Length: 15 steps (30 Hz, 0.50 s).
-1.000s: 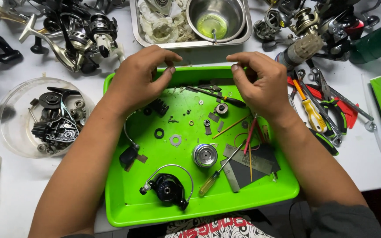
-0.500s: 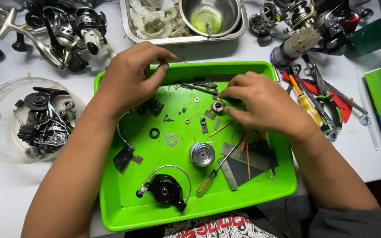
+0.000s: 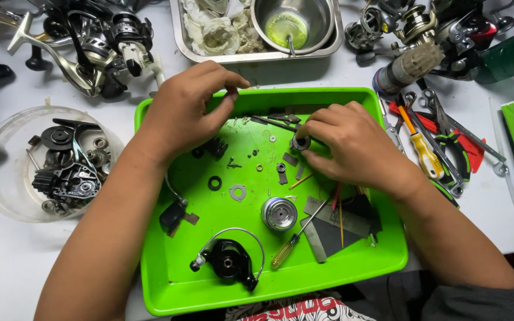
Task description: Disassembling a fishing reel to inspect and organize its internal components on a tray.
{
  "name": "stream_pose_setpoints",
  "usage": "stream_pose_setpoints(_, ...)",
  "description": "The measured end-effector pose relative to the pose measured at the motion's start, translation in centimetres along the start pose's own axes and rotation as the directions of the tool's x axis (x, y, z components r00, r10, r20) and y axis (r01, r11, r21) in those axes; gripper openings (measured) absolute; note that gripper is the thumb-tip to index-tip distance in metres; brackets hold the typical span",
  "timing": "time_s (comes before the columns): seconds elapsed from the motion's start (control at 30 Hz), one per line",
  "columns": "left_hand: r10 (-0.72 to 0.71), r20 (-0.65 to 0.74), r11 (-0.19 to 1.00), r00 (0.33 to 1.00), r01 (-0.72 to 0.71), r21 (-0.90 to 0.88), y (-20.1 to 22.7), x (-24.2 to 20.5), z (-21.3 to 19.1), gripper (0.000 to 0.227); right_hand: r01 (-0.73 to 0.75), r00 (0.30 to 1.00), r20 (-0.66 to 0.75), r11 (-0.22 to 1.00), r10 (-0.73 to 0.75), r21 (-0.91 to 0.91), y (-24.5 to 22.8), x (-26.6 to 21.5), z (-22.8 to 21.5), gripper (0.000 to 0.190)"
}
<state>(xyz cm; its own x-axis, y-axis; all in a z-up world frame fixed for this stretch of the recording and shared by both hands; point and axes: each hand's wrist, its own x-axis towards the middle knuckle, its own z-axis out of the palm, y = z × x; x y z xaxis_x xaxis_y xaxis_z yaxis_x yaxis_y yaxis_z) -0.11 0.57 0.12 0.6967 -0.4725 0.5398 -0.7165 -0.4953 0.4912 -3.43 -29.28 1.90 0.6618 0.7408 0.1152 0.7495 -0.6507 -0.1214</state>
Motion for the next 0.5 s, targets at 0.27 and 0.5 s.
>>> stream_pose_setpoints(0.27,-0.006,0.029,1.0,1.0,0.007,-0.014,0.4,0.0,0.1,0.021,0.062,0.983,-0.172,0.998,-0.062,-0.004,-0.4,0.3,-1.4,0.025)
stream_pose_setpoints(0.5,0.02,0.068,0.992,0.997,-0.011,-0.128,0.8,0.3,0.1,0.011,-0.005,0.988,-0.154,0.991,0.025,0.131,-0.2,-0.1,-1.0,0.025)
